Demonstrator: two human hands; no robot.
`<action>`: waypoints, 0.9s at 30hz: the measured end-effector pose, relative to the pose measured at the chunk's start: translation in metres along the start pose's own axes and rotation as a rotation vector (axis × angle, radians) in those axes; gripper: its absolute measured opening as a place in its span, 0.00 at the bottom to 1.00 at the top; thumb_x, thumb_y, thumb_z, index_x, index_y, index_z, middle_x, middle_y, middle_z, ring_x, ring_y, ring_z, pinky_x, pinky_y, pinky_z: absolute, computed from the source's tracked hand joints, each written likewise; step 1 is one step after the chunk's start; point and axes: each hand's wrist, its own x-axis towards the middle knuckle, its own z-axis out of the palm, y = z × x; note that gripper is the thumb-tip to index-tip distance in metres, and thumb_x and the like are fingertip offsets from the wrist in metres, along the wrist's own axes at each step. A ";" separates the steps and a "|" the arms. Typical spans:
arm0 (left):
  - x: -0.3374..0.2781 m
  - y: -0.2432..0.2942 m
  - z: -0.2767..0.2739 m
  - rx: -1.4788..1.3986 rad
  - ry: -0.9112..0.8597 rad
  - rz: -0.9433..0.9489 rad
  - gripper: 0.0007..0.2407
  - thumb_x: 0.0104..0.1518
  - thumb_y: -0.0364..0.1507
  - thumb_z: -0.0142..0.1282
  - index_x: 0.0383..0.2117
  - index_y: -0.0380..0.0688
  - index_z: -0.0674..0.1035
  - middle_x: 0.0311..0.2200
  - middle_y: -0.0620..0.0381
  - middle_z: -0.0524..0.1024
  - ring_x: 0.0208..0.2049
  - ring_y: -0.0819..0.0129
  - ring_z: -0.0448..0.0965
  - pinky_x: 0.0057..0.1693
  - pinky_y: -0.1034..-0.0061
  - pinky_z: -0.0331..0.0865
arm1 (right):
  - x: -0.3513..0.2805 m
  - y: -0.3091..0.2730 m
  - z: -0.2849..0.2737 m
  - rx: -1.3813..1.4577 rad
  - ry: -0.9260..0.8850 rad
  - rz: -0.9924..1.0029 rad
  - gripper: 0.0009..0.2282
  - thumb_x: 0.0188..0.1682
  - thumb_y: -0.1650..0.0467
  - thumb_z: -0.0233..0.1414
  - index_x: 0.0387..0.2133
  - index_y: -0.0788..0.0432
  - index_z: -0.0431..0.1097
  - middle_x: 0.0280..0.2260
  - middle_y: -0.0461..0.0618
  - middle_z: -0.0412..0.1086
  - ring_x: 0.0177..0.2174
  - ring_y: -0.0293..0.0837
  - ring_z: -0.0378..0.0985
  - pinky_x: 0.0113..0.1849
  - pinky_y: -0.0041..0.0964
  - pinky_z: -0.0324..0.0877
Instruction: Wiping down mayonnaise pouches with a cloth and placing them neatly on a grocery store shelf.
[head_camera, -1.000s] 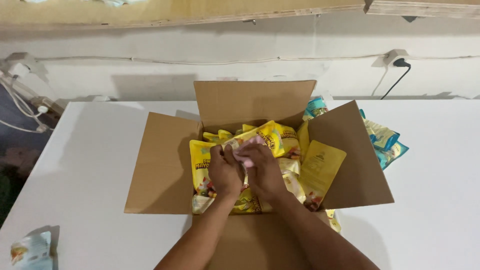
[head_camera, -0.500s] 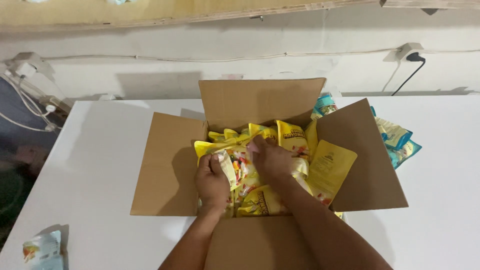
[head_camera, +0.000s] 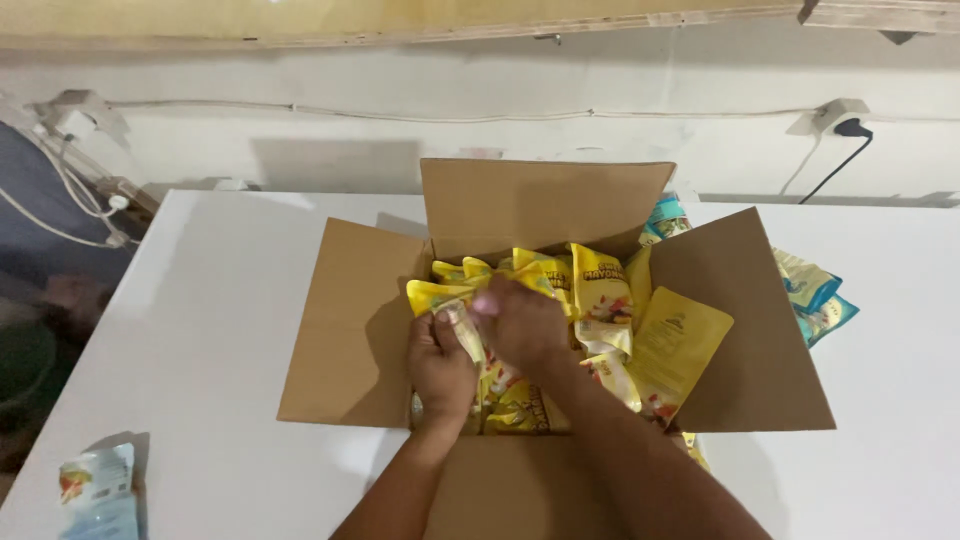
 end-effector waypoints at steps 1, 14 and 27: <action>0.000 -0.002 0.001 0.001 0.008 0.007 0.09 0.67 0.31 0.47 0.38 0.38 0.78 0.30 0.48 0.81 0.30 0.63 0.80 0.39 0.69 0.73 | 0.012 0.022 0.004 0.003 0.005 -0.009 0.15 0.47 0.56 0.55 0.36 0.53 0.70 0.35 0.54 0.77 0.38 0.55 0.82 0.40 0.51 0.74; 0.011 -0.038 -0.002 -0.594 -0.090 -0.212 0.11 0.70 0.32 0.48 0.35 0.38 0.76 0.29 0.60 0.77 0.30 0.79 0.72 0.39 0.78 0.69 | 0.004 0.123 0.027 -0.119 -0.002 0.123 0.19 0.50 0.61 0.50 0.53 0.54 0.65 0.45 0.62 0.73 0.44 0.64 0.77 0.47 0.57 0.72; 0.008 -0.018 -0.002 -0.340 -0.208 -0.154 0.09 0.64 0.28 0.54 0.45 0.36 0.74 0.38 0.51 0.81 0.36 0.69 0.79 0.45 0.74 0.74 | -0.048 0.055 -0.025 -0.249 0.018 -0.021 0.38 0.36 0.65 0.59 0.64 0.61 0.54 0.53 0.62 0.63 0.48 0.65 0.66 0.50 0.61 0.61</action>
